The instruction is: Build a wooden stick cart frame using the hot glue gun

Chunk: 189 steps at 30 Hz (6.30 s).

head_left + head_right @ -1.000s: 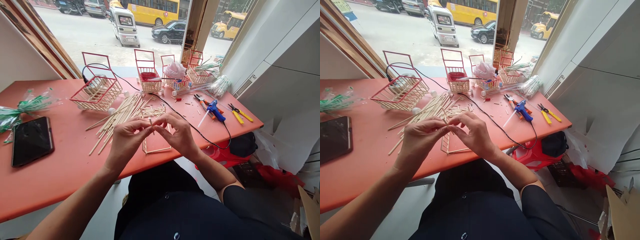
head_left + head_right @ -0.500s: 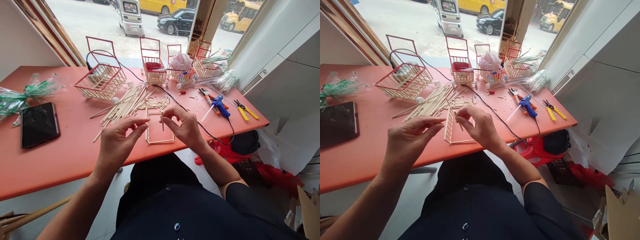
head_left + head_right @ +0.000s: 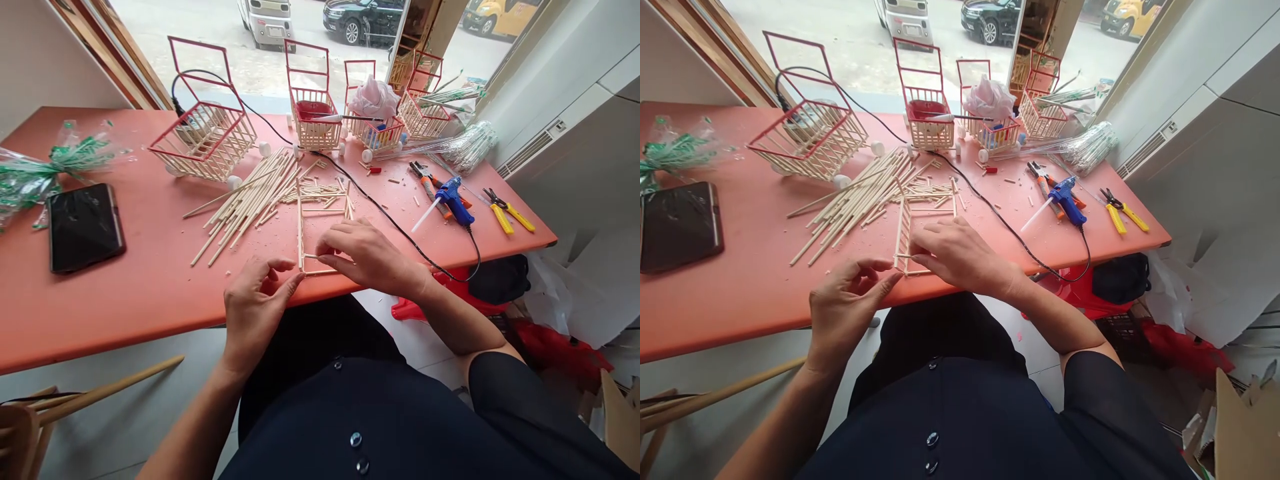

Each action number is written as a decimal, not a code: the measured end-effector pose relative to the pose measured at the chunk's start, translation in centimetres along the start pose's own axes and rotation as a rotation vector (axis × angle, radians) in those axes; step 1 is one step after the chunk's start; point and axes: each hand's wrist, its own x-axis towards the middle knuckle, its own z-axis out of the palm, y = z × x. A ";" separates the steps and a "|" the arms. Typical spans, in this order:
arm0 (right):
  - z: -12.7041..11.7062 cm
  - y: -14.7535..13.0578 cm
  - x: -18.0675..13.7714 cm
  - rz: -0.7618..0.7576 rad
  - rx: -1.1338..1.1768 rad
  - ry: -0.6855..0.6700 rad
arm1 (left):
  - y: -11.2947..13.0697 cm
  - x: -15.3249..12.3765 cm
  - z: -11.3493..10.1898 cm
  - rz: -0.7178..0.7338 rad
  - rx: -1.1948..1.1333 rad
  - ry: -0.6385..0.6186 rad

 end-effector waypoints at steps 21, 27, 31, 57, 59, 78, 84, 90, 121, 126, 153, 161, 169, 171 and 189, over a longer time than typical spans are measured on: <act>0.3 0.1 0.4 -0.051 -0.253 -0.065 | 1.2 0.8 0.7 0.054 0.077 -0.008; 0.1 -0.2 0.8 -0.027 -0.289 -0.133 | 0.9 0.7 0.8 0.049 0.068 -0.002; 0.0 -0.4 1.1 0.012 -0.293 -0.161 | 0.8 0.7 0.7 0.048 0.060 -0.001; 0.7 -0.1 0.6 0.007 -0.277 -0.125 | 0.9 0.7 0.6 0.022 0.074 0.009; 0.7 -0.1 0.6 0.006 -0.268 -0.128 | 0.9 0.7 0.5 0.018 0.074 0.011; 0.8 -0.2 0.8 -0.002 -0.282 -0.138 | 0.8 0.5 0.7 0.021 0.047 0.016; 0.8 -0.2 0.8 0.001 -0.272 -0.139 | 0.8 0.5 0.8 0.063 0.039 0.020; 0.7 -0.4 0.7 0.004 -0.268 -0.144 | 0.7 0.6 0.8 0.096 0.044 0.024; 1.4 0.7 -0.1 -0.091 -0.258 -0.030 | 0.4 0.2 1.9 0.405 0.265 0.075; 1.8 0.8 -0.3 -0.107 -0.255 -0.004 | 0.3 0.1 2.0 0.429 0.275 0.089; 2.1 0.4 -0.3 -0.127 -0.191 0.040 | 0.4 0.4 2.0 0.468 0.278 0.100; 2.2 0.3 -0.2 -0.118 -0.194 0.041 | 0.4 0.5 2.0 0.451 0.274 0.096; 2.3 0.3 -0.3 -0.113 -0.185 0.047 | 0.5 0.4 1.9 0.424 0.274 0.083; 2.3 0.3 -0.4 -0.115 -0.191 0.052 | 0.5 0.4 2.0 0.433 0.275 0.084; 2.4 0.2 -0.5 -0.076 -0.244 0.032 | 0.7 0.4 1.9 0.425 0.288 0.075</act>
